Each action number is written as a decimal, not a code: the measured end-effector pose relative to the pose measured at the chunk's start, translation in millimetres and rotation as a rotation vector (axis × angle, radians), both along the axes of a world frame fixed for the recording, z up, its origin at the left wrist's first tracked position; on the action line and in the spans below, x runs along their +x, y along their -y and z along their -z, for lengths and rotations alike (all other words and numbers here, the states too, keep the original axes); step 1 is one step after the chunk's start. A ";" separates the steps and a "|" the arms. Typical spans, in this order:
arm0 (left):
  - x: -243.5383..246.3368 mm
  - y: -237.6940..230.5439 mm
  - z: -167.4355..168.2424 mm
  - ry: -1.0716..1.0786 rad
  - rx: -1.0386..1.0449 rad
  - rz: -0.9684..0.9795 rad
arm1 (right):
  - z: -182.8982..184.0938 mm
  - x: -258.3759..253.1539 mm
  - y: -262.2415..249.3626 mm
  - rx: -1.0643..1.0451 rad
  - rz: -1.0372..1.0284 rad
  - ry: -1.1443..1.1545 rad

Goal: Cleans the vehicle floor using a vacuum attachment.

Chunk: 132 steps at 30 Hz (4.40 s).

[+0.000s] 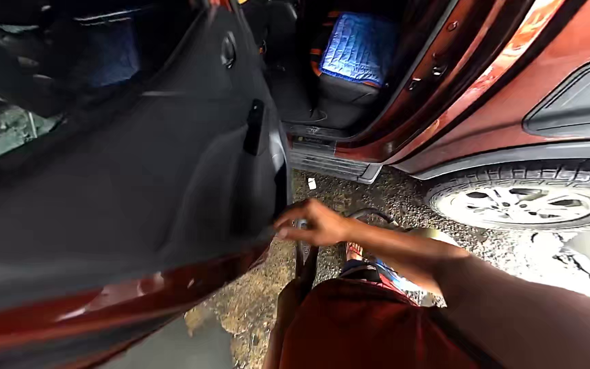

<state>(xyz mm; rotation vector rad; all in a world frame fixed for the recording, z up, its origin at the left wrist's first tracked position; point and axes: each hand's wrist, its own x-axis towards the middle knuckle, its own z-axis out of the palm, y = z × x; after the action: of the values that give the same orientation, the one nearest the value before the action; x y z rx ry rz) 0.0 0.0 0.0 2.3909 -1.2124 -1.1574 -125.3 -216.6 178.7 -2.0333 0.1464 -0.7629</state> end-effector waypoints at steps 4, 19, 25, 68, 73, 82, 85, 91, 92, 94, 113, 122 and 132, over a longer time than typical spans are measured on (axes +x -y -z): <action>-10.6 133.8 -41.3 0.102 -0.042 0.293 | 25.9 -71.4 106.3 0.419 0.288 0.039; -63.9 380.3 -70.4 -0.617 -0.683 0.108 | -20.7 -52.4 332.9 0.623 0.329 0.503; -27.8 462.7 -31.5 -0.487 -0.461 -0.287 | 128.7 5.6 315.0 0.973 0.473 -0.213; 50.4 701.1 124.8 -0.526 0.054 -0.392 | 247.4 -3.9 568.4 0.602 0.260 -1.257; 73.8 746.1 178.3 -0.673 -0.018 -0.687 | 272.4 12.7 555.0 0.733 0.293 -1.164; 8.8 758.2 189.5 -0.487 -0.060 -0.601 | 277.4 -19.2 546.2 0.723 0.323 -1.265; 63.7 767.0 206.2 -0.379 -0.149 -0.704 | 295.9 36.1 573.0 0.672 0.238 -1.296; 62.5 780.4 218.0 -0.304 -0.253 -0.566 | 322.2 -29.2 532.6 0.872 0.331 -1.152; 46.2 778.8 215.4 -0.303 -0.258 -0.535 | 322.9 -34.0 531.2 0.899 0.337 -1.140; 28.7 773.6 213.1 -0.298 -0.238 -0.539 | 322.0 -20.3 535.0 0.901 0.322 -1.129; 128.6 776.3 224.2 -0.290 -0.402 -0.754 | 319.7 103.6 583.5 0.792 0.236 -1.071; 88.6 797.7 215.1 -0.270 -0.342 -0.431 | 315.0 53.3 563.1 0.900 0.388 -1.057; 76.1 856.2 211.8 -0.057 -0.135 -0.152 | 289.5 17.7 612.5 0.854 0.428 -1.176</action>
<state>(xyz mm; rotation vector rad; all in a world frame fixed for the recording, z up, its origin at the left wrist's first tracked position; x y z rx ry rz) 76.1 -856.2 -211.8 2.2893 -1.0367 -1.0557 -107.6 -829.2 -110.8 -1.3534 1.3438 0.3499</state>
